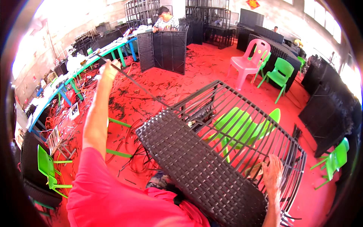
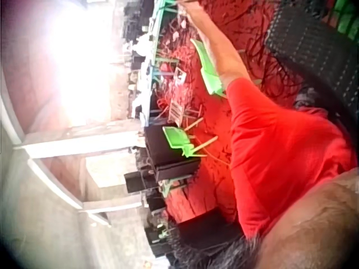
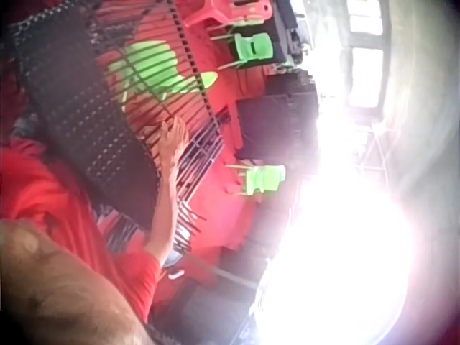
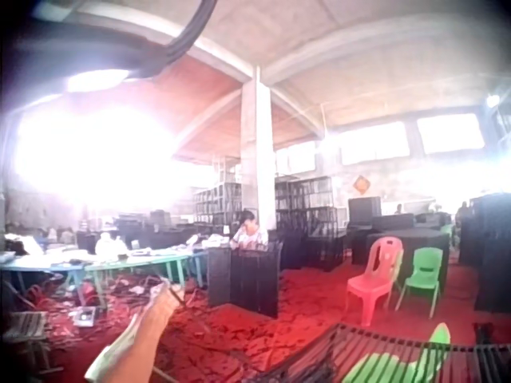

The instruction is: The person weaves wicker strips into a metal chair frame by hand, repeatedly threading the strips through the frame slats, tightening the woven rows, and tilting the frame to weave additional sections.

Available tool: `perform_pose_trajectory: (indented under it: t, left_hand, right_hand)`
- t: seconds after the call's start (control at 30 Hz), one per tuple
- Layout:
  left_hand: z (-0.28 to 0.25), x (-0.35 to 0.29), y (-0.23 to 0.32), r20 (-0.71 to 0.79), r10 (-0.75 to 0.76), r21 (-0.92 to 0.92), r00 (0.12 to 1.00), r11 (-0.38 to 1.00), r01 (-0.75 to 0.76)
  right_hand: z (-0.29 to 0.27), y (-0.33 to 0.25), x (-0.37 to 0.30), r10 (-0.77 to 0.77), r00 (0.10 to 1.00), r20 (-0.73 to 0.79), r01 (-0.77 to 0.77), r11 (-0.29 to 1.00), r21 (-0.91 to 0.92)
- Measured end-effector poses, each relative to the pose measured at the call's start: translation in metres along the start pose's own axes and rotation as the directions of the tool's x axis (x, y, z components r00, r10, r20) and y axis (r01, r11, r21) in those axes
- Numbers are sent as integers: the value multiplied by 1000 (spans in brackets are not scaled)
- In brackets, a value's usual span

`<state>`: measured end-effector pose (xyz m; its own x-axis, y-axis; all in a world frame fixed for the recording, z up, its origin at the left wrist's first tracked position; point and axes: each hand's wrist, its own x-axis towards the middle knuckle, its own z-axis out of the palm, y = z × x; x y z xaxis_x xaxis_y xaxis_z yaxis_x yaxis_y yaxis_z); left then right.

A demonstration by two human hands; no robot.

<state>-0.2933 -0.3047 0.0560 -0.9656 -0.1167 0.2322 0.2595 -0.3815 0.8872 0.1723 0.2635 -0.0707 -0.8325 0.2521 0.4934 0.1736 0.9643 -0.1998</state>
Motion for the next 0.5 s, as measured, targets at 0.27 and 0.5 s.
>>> perform_pose_trajectory:
  t: [0.27, 0.5]
  left_hand:
    - [43, -105, -178, 75, -329, 622, 941, 753, 214]
    - [43, -82, -139, -187, 180, 206, 966, 968, -141]
  right_hand:
    - [9, -1, -5, 7, 1000, -5, -7, 999, -38]
    - [16, 0, -8, 28, 999, -26, -29, 998, -51]
